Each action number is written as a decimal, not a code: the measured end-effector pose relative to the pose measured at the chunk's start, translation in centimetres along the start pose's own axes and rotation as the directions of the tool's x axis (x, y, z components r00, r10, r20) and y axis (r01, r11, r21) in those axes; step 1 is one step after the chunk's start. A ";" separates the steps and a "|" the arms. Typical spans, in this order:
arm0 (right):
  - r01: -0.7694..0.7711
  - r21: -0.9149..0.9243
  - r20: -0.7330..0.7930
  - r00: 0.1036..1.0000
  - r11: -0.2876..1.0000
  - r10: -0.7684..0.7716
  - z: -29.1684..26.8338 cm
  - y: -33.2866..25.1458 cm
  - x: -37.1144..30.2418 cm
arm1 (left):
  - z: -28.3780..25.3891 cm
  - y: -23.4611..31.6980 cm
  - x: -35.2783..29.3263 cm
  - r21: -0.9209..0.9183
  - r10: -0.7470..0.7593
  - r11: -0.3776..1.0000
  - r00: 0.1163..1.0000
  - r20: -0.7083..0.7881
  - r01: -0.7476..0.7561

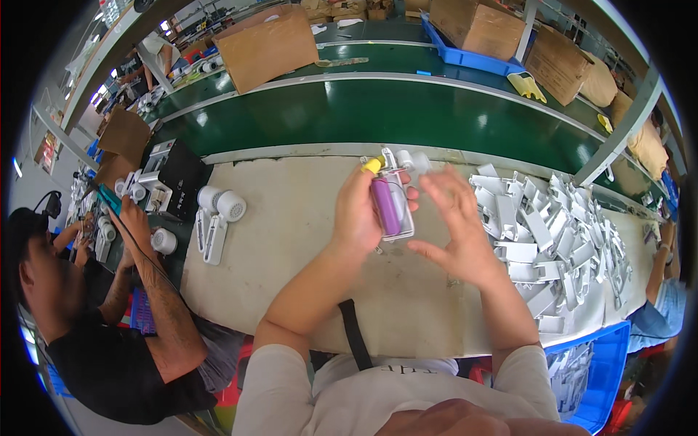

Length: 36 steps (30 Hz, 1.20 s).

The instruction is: The person assembles portable fans by attaching plastic housing pieces to the battery and motor units by hand, and placing the assembled fans onto the conveyor belt.

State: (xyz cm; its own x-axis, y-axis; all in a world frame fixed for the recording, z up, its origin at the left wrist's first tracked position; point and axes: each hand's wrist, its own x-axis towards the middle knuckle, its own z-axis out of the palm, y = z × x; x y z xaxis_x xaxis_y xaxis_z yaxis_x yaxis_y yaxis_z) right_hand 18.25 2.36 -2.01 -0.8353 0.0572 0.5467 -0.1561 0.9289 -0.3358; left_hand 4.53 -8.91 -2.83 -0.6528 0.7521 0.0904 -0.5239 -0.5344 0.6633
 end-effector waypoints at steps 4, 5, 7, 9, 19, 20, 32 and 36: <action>-0.357 0.934 0.335 0.897 0.026 0.288 0.9 4.4 -0.2 | 0.5 1.5 -1.0 0.019 -0.101 0.995 0.989 0.106 0.099; -0.433 0.825 0.531 0.814 -0.364 0.236 1.0 4.5 -0.2 | 0.5 1.7 -1.4 0.047 -0.163 0.986 0.978 0.130 0.158; -0.432 0.765 0.554 0.820 -0.478 0.144 2.0 3.9 -0.3 | 0.3 1.7 -1.4 0.089 -0.195 0.980 0.960 0.202 0.181; -0.410 0.912 0.408 0.908 -0.001 0.092 1.8 2.9 -0.6 | 0.5 1.5 -1.4 0.149 -0.222 0.968 0.967 0.128 0.203; -0.341 0.911 0.219 0.876 0.232 0.431 -0.3 3.1 0.3 | -2.2 3.3 0.7 0.318 -0.222 0.931 0.969 0.106 0.179; -0.349 0.908 0.224 0.874 0.234 0.432 -0.1 3.5 0.2 | -2.0 3.5 0.6 0.312 -0.211 0.937 0.967 0.146 0.157; 0.216 -0.273 -0.267 0.919 0.938 -0.289 -0.8 5.0 0.7 | -1.5 2.4 0.1 0.734 -0.406 0.648 0.908 0.103 0.206; 0.244 -0.335 -0.262 0.904 0.910 -0.338 -0.8 5.1 0.8 | -1.2 2.3 -0.1 0.776 -0.403 0.605 0.909 0.106 0.178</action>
State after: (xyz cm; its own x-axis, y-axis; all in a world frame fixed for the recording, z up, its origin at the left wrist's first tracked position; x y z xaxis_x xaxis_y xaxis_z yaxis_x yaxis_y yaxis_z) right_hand 17.20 7.45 -2.68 -0.5639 -0.1668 0.8088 -0.1688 0.9820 0.0848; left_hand 2.67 -10.69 -2.20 -0.3240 0.9401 -0.1063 -0.0087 0.1095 0.9940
